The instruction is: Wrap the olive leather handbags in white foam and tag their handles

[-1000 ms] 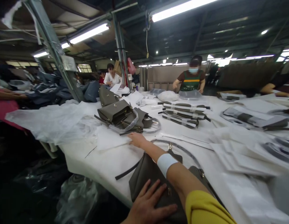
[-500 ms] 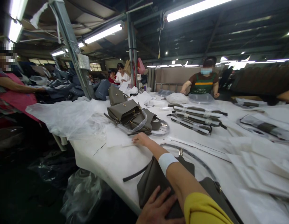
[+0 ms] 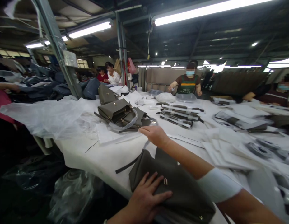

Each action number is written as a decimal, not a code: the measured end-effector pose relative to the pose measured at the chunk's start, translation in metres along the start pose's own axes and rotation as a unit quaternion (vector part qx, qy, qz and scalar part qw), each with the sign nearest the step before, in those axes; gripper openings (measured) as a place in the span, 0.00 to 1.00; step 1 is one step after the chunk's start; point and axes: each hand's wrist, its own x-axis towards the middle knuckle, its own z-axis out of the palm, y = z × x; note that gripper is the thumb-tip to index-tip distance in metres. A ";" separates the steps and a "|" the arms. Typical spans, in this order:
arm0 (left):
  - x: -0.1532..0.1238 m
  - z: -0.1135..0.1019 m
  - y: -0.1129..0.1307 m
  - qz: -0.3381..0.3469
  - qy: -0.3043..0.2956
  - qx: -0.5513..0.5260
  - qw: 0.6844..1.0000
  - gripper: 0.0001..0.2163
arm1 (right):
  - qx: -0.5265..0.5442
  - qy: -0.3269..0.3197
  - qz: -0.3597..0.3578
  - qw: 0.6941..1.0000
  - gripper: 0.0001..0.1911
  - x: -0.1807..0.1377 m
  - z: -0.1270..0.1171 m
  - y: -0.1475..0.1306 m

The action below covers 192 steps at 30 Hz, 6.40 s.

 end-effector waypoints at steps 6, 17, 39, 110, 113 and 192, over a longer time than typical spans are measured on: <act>0.003 0.002 0.006 -0.039 -0.044 -0.056 0.997 0.30 | -0.083 -0.083 0.009 0.993 0.20 -0.121 -0.088 -0.052; -0.011 0.026 0.003 -0.039 -0.019 -0.020 0.999 0.25 | -0.003 -0.247 0.088 0.965 0.21 -0.175 -0.038 -0.083; 0.004 -0.006 0.009 -0.027 -0.055 -0.051 0.997 0.18 | 0.013 -0.274 0.187 0.943 0.25 -0.175 -0.013 -0.063; 0.071 -0.025 -0.037 0.078 -0.206 -0.025 0.975 0.24 | 0.100 -0.172 0.180 0.963 0.22 -0.228 0.004 -0.056; 0.064 -0.026 -0.044 0.091 -0.189 -0.023 0.978 0.26 | 0.087 -0.184 0.173 0.964 0.27 -0.232 -0.003 -0.054; 0.087 -0.012 -0.062 0.113 -0.216 -0.142 0.959 0.31 | 0.315 0.046 0.374 0.871 0.15 -0.150 0.005 0.033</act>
